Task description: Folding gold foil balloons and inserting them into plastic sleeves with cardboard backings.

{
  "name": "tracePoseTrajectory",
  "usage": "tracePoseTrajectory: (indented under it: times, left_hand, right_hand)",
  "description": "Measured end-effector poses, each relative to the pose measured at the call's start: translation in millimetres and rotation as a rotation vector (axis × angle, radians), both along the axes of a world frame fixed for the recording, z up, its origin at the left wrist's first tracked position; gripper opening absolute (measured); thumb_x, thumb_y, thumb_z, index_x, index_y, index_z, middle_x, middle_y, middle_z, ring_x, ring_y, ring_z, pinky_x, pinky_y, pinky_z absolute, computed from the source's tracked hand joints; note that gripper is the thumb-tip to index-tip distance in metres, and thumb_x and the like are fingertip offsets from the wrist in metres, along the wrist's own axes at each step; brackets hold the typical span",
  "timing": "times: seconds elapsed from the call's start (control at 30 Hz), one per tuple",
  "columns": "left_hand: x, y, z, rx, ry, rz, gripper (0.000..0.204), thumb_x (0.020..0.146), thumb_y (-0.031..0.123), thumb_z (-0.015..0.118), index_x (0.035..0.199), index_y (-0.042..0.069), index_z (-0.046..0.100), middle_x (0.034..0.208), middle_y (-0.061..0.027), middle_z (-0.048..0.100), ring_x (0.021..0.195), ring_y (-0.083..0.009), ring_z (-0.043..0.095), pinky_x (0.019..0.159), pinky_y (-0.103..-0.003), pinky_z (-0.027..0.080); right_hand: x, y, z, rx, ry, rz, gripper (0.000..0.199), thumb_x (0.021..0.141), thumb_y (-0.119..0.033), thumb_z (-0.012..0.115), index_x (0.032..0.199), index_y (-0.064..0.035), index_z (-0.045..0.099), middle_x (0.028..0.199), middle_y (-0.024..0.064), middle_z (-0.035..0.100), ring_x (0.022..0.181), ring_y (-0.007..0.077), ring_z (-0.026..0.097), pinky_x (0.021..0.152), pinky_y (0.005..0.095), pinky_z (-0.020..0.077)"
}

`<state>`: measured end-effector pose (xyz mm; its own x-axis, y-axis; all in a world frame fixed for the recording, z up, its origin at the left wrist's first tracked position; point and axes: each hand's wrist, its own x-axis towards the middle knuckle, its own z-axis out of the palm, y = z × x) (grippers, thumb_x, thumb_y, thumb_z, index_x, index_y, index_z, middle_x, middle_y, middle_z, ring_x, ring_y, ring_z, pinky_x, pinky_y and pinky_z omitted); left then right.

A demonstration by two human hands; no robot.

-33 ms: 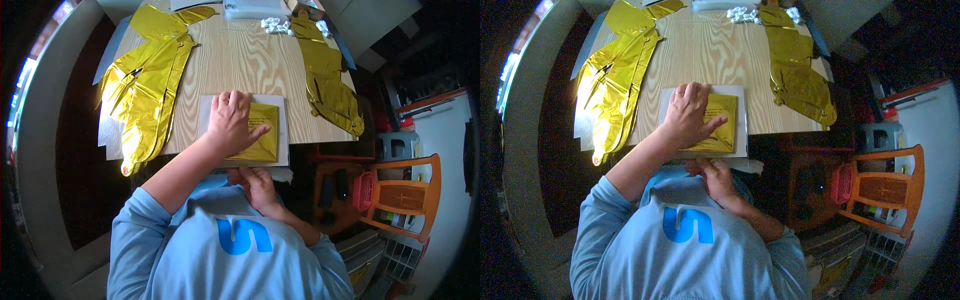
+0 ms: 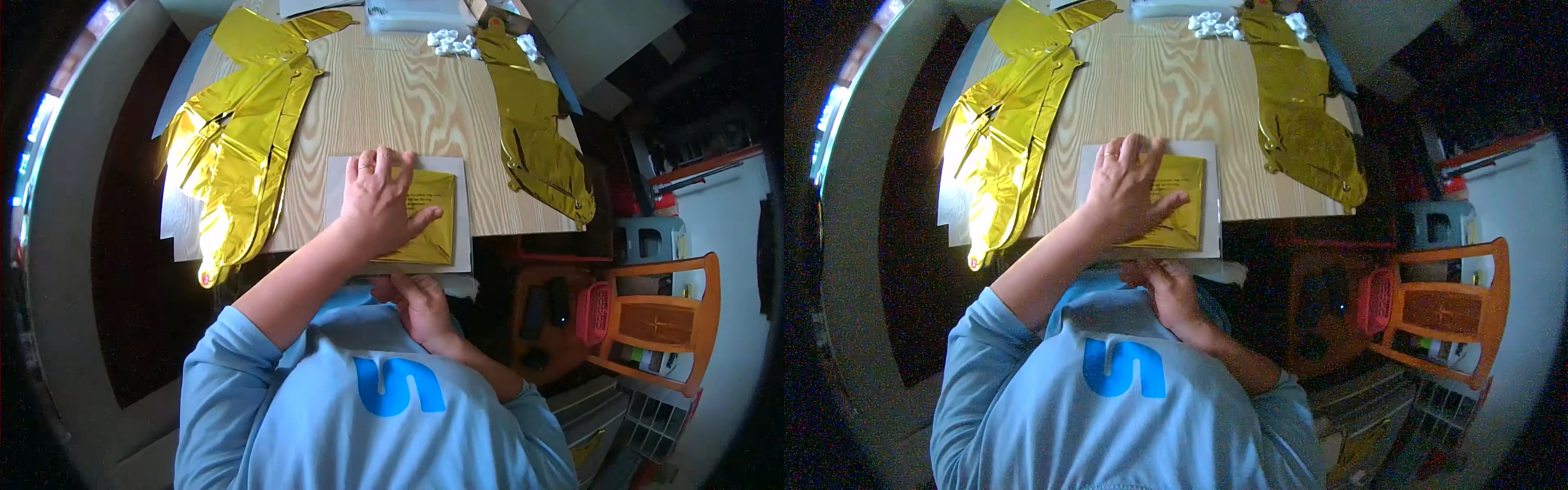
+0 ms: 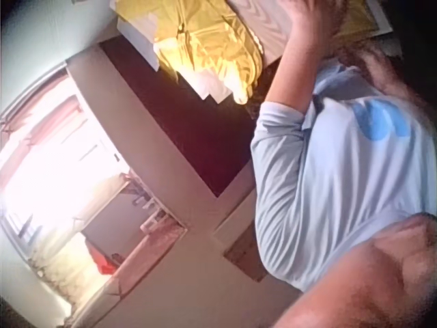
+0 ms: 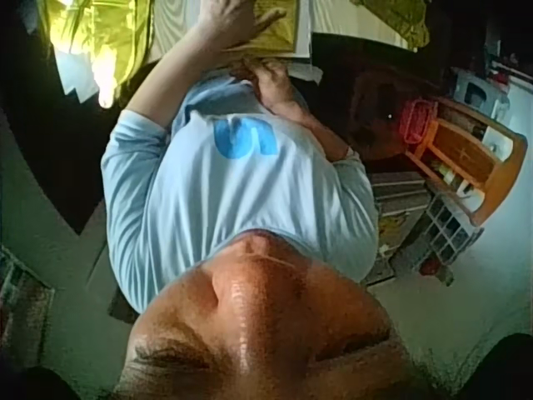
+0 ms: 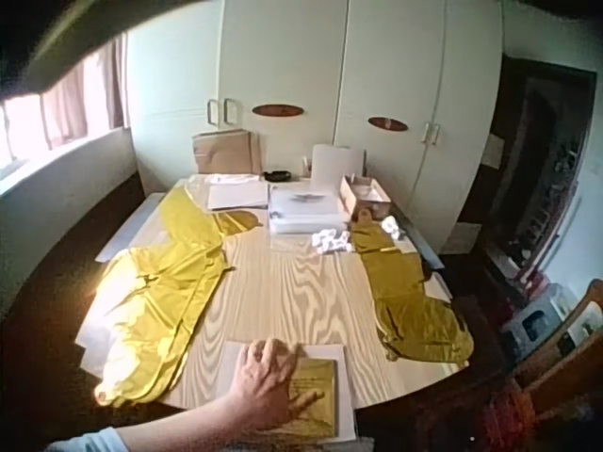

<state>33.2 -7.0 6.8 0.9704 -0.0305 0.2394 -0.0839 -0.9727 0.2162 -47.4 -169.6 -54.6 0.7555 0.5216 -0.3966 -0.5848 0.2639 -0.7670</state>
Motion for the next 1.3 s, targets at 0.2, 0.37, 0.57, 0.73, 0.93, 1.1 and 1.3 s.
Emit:
tracePoseTrajectory:
  times: [0.2, 0.37, 0.57, 0.73, 0.93, 1.1, 1.3]
  left_hand:
    - [-5, 0, -4, 0.072, 0.007, 0.077, 0.085, 0.084, 0.065, 0.06, 0.148, 0.013, 0.039, 0.145, -0.0373, 0.033, 0.136, -0.0534, 0.032, 0.113, -0.055, 0.029]
    - [-14, 23, 4, -0.204, -0.05, 0.102, 0.081, 0.089, 0.061, 0.057, 0.148, 0.007, 0.04, 0.151, -0.0328, 0.032, 0.141, -0.0503, 0.028, 0.117, -0.054, 0.023]
    - [-45, 63, -3, -0.194, 0.025, 0.011, 0.065, 0.093, 0.043, 0.061, 0.142, 0.0, 0.048, 0.15, -0.0239, 0.042, 0.144, -0.041, 0.031, 0.119, -0.048, 0.024]
    - [-52, 60, -2, -0.156, 0.013, 0.033, 0.068, 0.093, 0.042, 0.062, 0.142, -0.001, 0.046, 0.15, -0.0246, 0.041, 0.143, -0.0415, 0.033, 0.118, -0.051, 0.024]
    - [-65, 55, 2, -0.11, -0.045, 0.021, 0.063, 0.089, 0.041, 0.066, 0.137, 0.003, 0.051, 0.145, -0.0231, 0.046, 0.14, -0.041, 0.037, 0.117, -0.054, 0.026]
    - [-107, 43, 3, -0.196, -0.106, -0.097, 0.059, 0.08, 0.033, 0.077, 0.129, 0.006, 0.059, 0.14, -0.0216, 0.051, 0.134, -0.0405, 0.045, 0.112, -0.055, 0.034]
    - [-123, 60, -10, -0.198, -0.153, -0.054, 0.064, 0.077, 0.031, 0.079, 0.13, 0.003, 0.058, 0.137, -0.0211, 0.053, 0.132, -0.0419, 0.047, 0.112, -0.054, 0.035]
  right_hand:
    - [-1, 0, 2, -0.013, -0.014, 0.031, 0.029, 0.102, -0.023, 0.055, 0.105, 0.0024, 0.069, 0.095, 0.0146, 0.073, 0.083, 0.0205, 0.069, 0.082, 0.0355, 0.0544]
    - [-3, 2, 4, -0.013, -0.039, -0.035, 0.025, 0.101, -0.024, 0.058, 0.102, -0.0008, 0.069, 0.094, 0.0134, 0.074, 0.081, 0.0184, 0.069, 0.079, 0.034, 0.0542]
    - [-2, 3, 16, -0.02, -0.015, -0.06, 0.019, 0.096, -0.024, 0.066, 0.099, -0.0053, 0.069, 0.088, 0.0104, 0.074, 0.078, 0.0149, 0.068, 0.075, 0.0306, 0.0529]
    - [-4, 6, 13, 0.015, 0.016, -0.08, 0.02, 0.097, -0.024, 0.065, 0.102, -0.0055, 0.068, 0.09, 0.0103, 0.073, 0.077, 0.016, 0.068, 0.076, 0.031, 0.0529]
    - [-3, 7, 8, 0.022, 0.005, -0.097, 0.019, 0.1, -0.021, 0.06, 0.107, -0.0048, 0.066, 0.097, 0.0113, 0.072, 0.082, 0.0182, 0.068, 0.078, 0.0322, 0.0535]
    - [3, 5, 0, 0.017, -0.021, -0.066, 0.019, 0.101, -0.019, 0.056, 0.11, -0.0039, 0.065, 0.102, 0.0128, 0.072, 0.086, 0.02, 0.068, 0.081, 0.033, 0.0535]
    - [15, 5, 13, 0.043, 0.024, -0.011, 0.029, 0.103, -0.024, 0.051, 0.113, 0.0011, 0.062, 0.106, 0.0208, 0.071, 0.089, 0.0262, 0.07, 0.083, 0.0361, 0.0533]
